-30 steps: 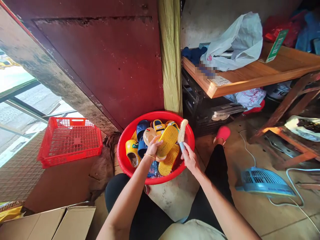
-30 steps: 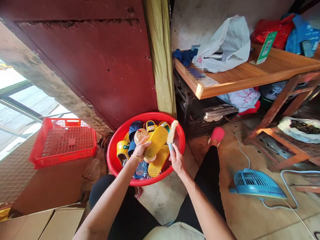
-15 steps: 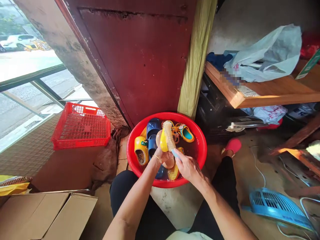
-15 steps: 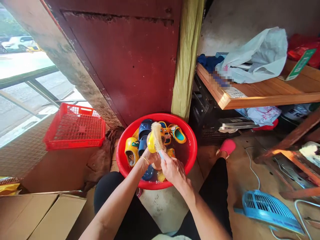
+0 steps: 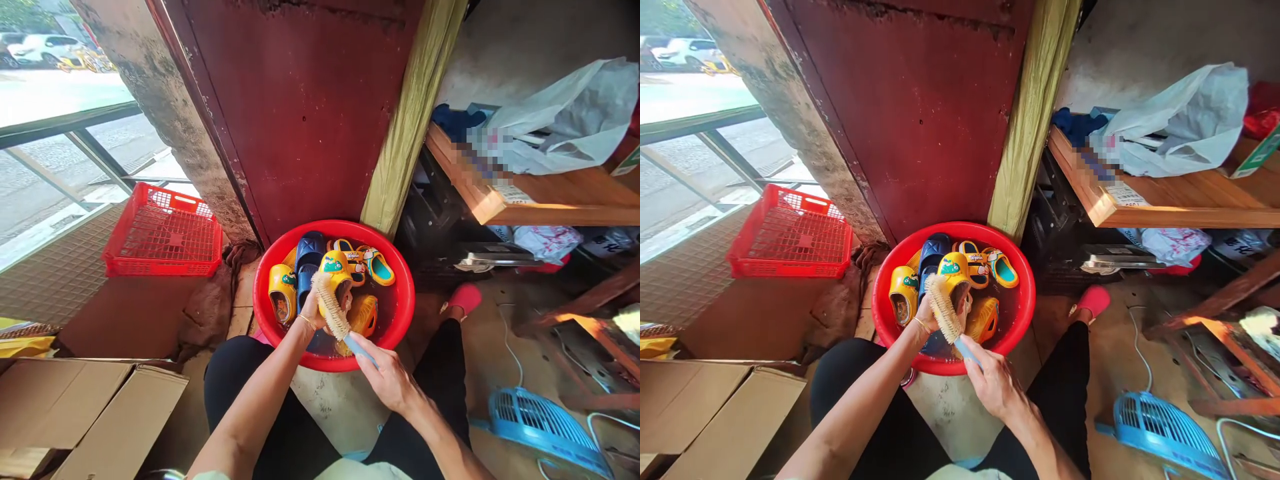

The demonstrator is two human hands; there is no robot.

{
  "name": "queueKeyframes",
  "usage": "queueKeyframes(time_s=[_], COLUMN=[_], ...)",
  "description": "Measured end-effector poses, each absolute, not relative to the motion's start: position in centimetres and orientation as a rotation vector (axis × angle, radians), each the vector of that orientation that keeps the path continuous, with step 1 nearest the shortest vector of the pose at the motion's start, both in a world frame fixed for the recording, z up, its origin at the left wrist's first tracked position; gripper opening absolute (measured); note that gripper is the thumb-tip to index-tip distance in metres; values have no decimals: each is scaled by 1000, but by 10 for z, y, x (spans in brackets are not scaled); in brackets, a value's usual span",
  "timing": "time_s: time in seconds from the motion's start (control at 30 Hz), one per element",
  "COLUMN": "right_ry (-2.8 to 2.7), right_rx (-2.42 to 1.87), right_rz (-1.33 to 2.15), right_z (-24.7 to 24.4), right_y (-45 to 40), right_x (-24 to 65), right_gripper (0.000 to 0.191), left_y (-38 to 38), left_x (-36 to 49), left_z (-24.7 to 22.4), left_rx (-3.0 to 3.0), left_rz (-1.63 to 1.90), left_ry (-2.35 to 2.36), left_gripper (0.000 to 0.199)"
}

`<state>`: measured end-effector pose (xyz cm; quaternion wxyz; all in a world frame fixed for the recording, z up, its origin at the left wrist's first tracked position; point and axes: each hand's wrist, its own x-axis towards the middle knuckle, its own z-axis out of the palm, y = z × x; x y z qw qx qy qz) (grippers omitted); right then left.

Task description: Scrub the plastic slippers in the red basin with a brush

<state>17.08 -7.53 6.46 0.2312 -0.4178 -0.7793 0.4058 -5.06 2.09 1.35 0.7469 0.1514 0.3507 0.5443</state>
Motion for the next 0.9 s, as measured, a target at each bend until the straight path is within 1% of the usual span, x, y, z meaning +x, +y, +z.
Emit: queueKeyframes(time_s=[0.17,0.33,0.47,0.67,0.77,0.9], right_ry=[-2084,-2302,-2343,-2171,-2222,-2430], right_rx=[-1219,-1271,-1254,-1387,-1314,-1235], right_rz=[1054,972,959,773,887,1027], right_z=[64,78,73,45,46,65], right_y=[-85,-67,-38,12,29,33], right_x=[189,193,164,102,95,127], right_gripper=[47,44,44,43,42,41], left_y=[27,31,29,28,30,33], left_x=[-68,-83,-69,-53,-58,-64], left_z=[21,26,15,-2,-6,-8], left_rx=[210,218,225,190,154,85], left_rz=[1385,1372,1367,1379,1393,1408], left_ry=[692,706,793,831,871,886], left_gripper=[75,71,69,65,67,68])
